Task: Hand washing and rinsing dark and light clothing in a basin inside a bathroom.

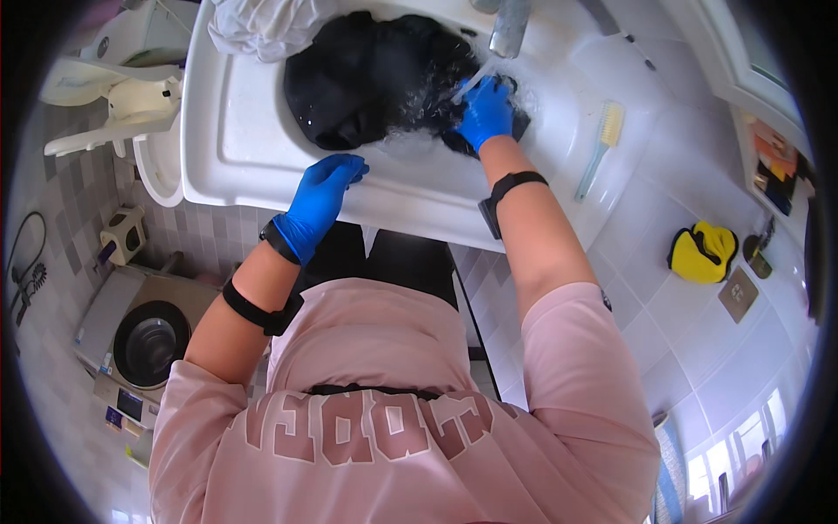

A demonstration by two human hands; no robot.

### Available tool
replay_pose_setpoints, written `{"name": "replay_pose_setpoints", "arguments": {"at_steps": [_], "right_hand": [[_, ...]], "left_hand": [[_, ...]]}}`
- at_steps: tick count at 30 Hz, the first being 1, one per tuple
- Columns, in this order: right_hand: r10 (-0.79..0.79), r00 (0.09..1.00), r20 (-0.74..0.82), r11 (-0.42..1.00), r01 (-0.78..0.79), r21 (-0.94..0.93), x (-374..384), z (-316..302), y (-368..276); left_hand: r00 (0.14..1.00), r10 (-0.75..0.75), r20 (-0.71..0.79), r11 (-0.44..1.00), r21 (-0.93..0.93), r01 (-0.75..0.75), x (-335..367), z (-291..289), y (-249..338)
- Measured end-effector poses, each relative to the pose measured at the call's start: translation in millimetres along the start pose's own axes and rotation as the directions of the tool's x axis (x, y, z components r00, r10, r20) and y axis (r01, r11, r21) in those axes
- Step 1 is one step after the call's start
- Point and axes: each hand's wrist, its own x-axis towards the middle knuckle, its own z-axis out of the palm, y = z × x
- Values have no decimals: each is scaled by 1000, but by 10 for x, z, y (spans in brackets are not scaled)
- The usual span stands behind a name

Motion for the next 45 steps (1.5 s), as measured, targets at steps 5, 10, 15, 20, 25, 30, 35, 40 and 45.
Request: {"name": "replay_pose_setpoints", "arguments": {"at_steps": [5, 10, 15, 20, 25, 30, 35, 40, 45], "right_hand": [[-34, 999, -42, 937, 47, 345, 73, 74, 46], [104, 978, 180, 307, -203, 930, -265, -239, 148], [307, 937, 168, 406, -288, 867, -929, -799, 48], [21, 999, 31, 912, -31, 408, -924, -811, -170], [-66, 932, 357, 991, 104, -88, -411, -470, -263], [-17, 980, 201, 995, 36, -94, 32, -158, -150], [150, 988, 48, 809, -150, 568, 78, 238, 214], [193, 820, 540, -245, -492, 835, -489, -702, -1], [212, 977, -28, 733, -140, 666, -909, -941, -81]], "left_hand": [[1000, -11, -5, 1000, -24, 10, -8, 76, 20], [999, 12, 30, 988, -154, -7, 30, 235, 214], [997, 78, 21, 980, -186, -73, 25, 168, 353], [996, 90, 10, 983, -161, -87, 110, 43, 296], [999, 38, -18, 995, -88, -40, 74, -54, 178], [999, -1, -43, 997, -75, -2, -37, -64, 53], [1000, -20, 2, 990, -142, 20, -114, 11, 86], [1000, 30, -7, 988, -150, -31, -220, -5, 296], [996, 81, -31, 975, -206, -86, -53, -99, 239]]}}
